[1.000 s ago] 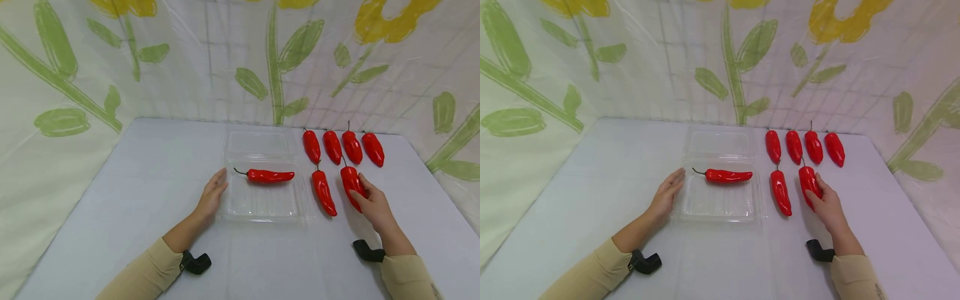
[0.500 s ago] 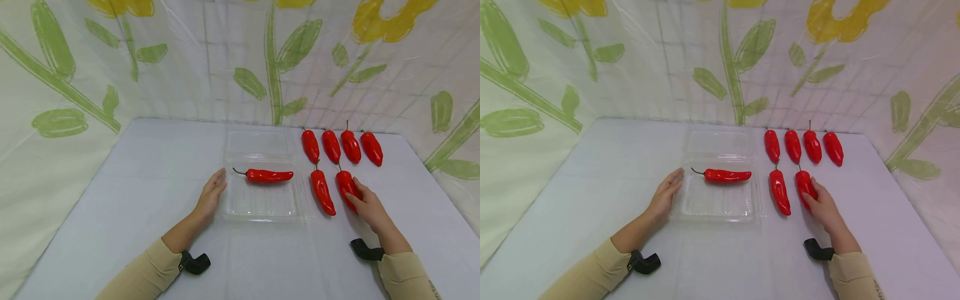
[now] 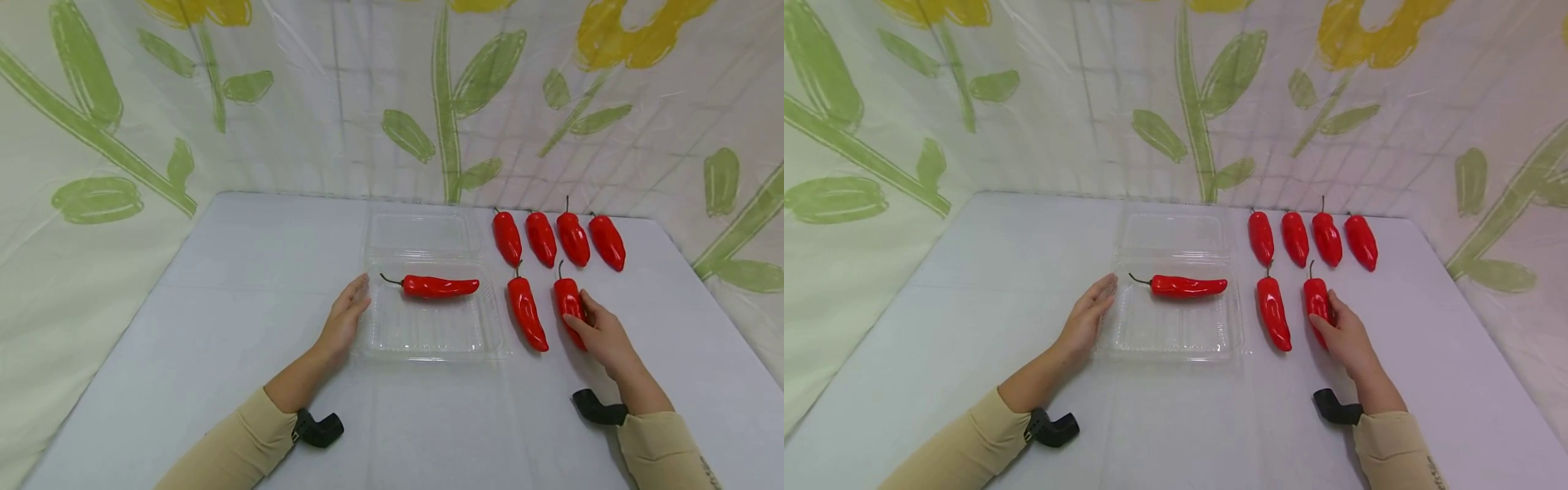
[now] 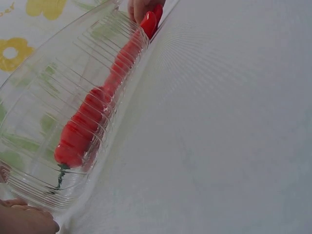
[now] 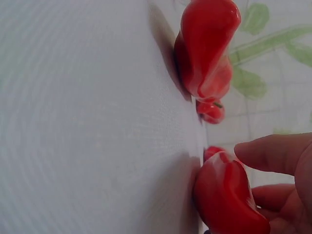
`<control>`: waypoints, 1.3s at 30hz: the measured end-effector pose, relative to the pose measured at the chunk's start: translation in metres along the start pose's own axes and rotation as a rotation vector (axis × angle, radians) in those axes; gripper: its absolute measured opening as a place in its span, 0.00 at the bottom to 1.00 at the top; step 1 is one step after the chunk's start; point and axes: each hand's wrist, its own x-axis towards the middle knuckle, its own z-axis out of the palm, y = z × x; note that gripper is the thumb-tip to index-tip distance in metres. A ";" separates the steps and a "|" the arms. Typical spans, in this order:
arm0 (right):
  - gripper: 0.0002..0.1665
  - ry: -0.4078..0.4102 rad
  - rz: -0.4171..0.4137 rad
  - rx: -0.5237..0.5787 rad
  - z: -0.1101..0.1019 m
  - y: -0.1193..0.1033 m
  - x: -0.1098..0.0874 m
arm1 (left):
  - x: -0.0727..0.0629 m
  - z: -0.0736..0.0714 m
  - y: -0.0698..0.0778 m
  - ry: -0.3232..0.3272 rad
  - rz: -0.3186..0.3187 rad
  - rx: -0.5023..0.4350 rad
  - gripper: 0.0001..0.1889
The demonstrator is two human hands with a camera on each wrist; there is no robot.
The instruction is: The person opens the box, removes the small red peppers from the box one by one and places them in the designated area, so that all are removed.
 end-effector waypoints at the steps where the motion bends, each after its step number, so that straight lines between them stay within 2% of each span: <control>1: 0.47 -0.006 0.001 0.003 0.000 0.000 0.000 | 0.000 0.000 0.000 0.000 0.001 -0.001 0.27; 7: 0.53 -0.061 0.036 0.008 0.001 -0.001 0.000 | 0.000 0.000 -0.001 0.000 0.005 -0.020 0.27; 11: 0.54 -0.067 0.051 0.008 0.001 -0.002 0.000 | 0.001 0.000 -0.001 0.001 0.008 -0.028 0.27; 31: 0.54 -0.036 0.038 0.051 0.001 -0.002 0.000 | 0.000 -0.001 -0.001 -0.007 0.010 -0.015 0.27; 39: 0.52 0.022 -0.018 0.046 -0.006 -0.011 -0.004 | 0.000 0.000 0.000 -0.001 0.005 -0.020 0.27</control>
